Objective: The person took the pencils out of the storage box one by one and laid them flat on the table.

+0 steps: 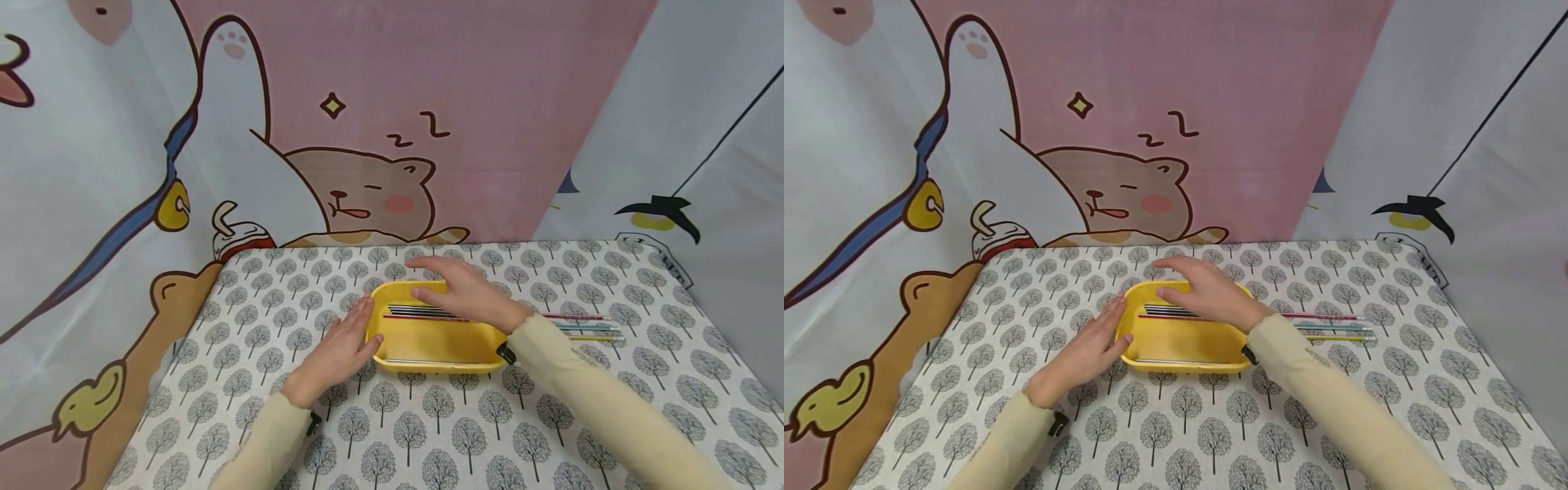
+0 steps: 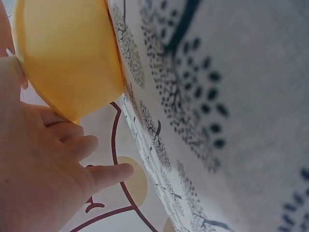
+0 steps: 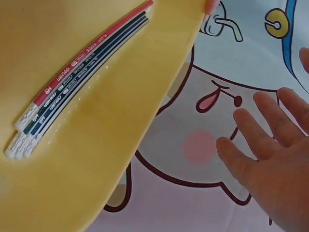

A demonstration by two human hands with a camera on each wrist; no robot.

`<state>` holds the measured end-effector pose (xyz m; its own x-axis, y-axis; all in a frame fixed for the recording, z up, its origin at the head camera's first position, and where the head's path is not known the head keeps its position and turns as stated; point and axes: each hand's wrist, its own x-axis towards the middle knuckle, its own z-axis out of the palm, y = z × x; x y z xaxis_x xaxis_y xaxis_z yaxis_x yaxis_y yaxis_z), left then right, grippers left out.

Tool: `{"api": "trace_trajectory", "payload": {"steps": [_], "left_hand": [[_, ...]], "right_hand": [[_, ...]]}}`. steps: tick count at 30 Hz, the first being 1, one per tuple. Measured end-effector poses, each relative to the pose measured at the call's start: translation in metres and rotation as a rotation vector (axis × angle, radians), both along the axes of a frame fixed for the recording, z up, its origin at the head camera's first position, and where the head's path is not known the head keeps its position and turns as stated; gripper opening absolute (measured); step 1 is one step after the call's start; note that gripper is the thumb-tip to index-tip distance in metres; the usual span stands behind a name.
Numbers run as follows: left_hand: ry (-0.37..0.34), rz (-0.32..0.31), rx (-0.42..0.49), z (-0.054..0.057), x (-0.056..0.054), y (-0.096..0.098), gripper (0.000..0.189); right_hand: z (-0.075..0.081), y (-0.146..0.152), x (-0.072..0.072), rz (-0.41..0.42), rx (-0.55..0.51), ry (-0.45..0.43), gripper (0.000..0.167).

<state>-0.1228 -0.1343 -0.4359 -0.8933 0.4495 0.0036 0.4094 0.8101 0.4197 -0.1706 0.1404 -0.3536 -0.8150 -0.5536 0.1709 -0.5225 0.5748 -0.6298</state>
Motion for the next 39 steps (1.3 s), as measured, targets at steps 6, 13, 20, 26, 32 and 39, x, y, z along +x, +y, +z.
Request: {"api": "trace_trajectory", "payload": {"steps": [6, 13, 20, 26, 32, 39], "left_hand": [[0.008, 0.001, 0.011, -0.001, 0.000, 0.000, 0.073], [0.007, -0.003, 0.013, -0.001, -0.001, 0.000, 0.074], [0.013, 0.002, 0.019, -0.002, 0.000, 0.001, 0.075], [0.017, 0.004, 0.024, -0.003, 0.000, 0.001, 0.074], [0.018, 0.005, 0.017, -0.004, 0.000, 0.001, 0.074], [0.013, 0.001, 0.018, -0.002, 0.000, 0.001, 0.073]], "right_hand": [[-0.004, -0.010, -0.009, -0.005, 0.032, -0.024, 0.054], [-0.010, -0.017, -0.017, 0.032, 0.049, -0.061, 0.049], [-0.024, -0.020, -0.025, 0.065, 0.089, -0.115, 0.049], [-0.035, -0.022, -0.030, 0.106, 0.113, -0.148, 0.050], [-0.044, -0.025, -0.029, 0.138, 0.126, -0.180, 0.051], [-0.053, -0.028, -0.028, 0.140, 0.151, -0.209, 0.052]]}}
